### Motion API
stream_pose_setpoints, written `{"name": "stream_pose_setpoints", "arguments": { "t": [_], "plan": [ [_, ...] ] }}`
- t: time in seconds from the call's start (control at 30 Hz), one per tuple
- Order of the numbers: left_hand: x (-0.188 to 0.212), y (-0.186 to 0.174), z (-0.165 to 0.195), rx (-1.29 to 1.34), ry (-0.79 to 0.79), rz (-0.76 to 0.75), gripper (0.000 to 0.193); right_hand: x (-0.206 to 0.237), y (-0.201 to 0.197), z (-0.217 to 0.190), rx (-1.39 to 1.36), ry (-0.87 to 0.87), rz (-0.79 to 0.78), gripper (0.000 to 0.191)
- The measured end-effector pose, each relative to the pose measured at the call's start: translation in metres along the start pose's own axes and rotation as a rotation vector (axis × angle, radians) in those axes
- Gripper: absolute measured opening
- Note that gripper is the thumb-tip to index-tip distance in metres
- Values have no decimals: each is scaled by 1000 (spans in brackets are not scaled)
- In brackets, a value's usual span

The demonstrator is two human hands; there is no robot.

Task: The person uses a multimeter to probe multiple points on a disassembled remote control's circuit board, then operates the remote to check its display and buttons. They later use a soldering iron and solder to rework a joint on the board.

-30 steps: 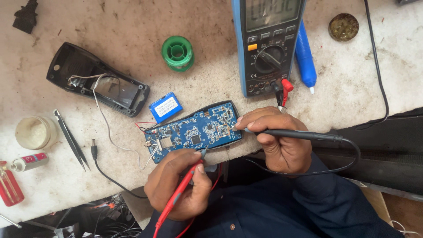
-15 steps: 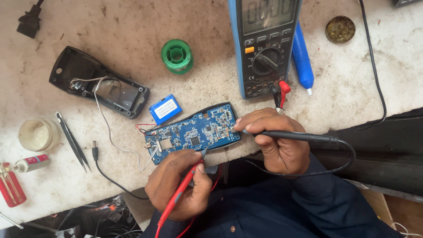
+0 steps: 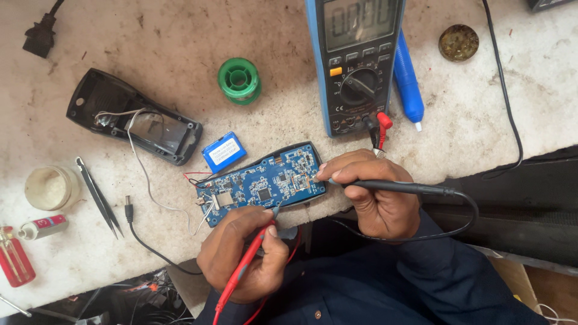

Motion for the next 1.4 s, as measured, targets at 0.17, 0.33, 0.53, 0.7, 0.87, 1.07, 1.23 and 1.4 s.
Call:
{"name": "stream_pose_setpoints", "arguments": {
  "t": [0.17, 0.33, 0.53, 0.7, 0.87, 1.07, 1.23, 1.4],
  "plan": [
    [1, -9, 4, 93, 79, 69, 19, 2, -1, 1, -13, 9, 11, 20],
    [6, -30, 2, 15, 105, 97, 19, 3, -2, 3, 0, 6, 12, 20],
    [17, -42, -7, -146, 82, 185, 19, 7, -2, 5, -9, 12, 36, 20],
    [14, -45, -16, -160, 3, 122, 22, 9, -3, 8, -8, 8, 47, 22],
    [10, -45, 0, -205, 38, 131, 23, 11, -3, 10, -16, 12, 55, 21],
    [5, -60, 4, -107, 130, 65, 23, 11, -3, 8, -9, 26, 64, 21],
    [-4, -61, -25, -66, -123, 156, 15, 13, -3, 8, -28, 37, 74, 21],
    [-15, -55, -29, -82, -155, 138, 16, 13, -2, 10, -26, 31, 75, 22]
  ]
}}
Point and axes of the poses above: each hand's wrist, its own x-axis away from the middle knuckle, its own y-axis out of the palm, z = x × y, the point moved 5 cm from there along -x, towards the middle knuckle, and after that the axes turned 11 degrees about -x, right-handed, at the moved point
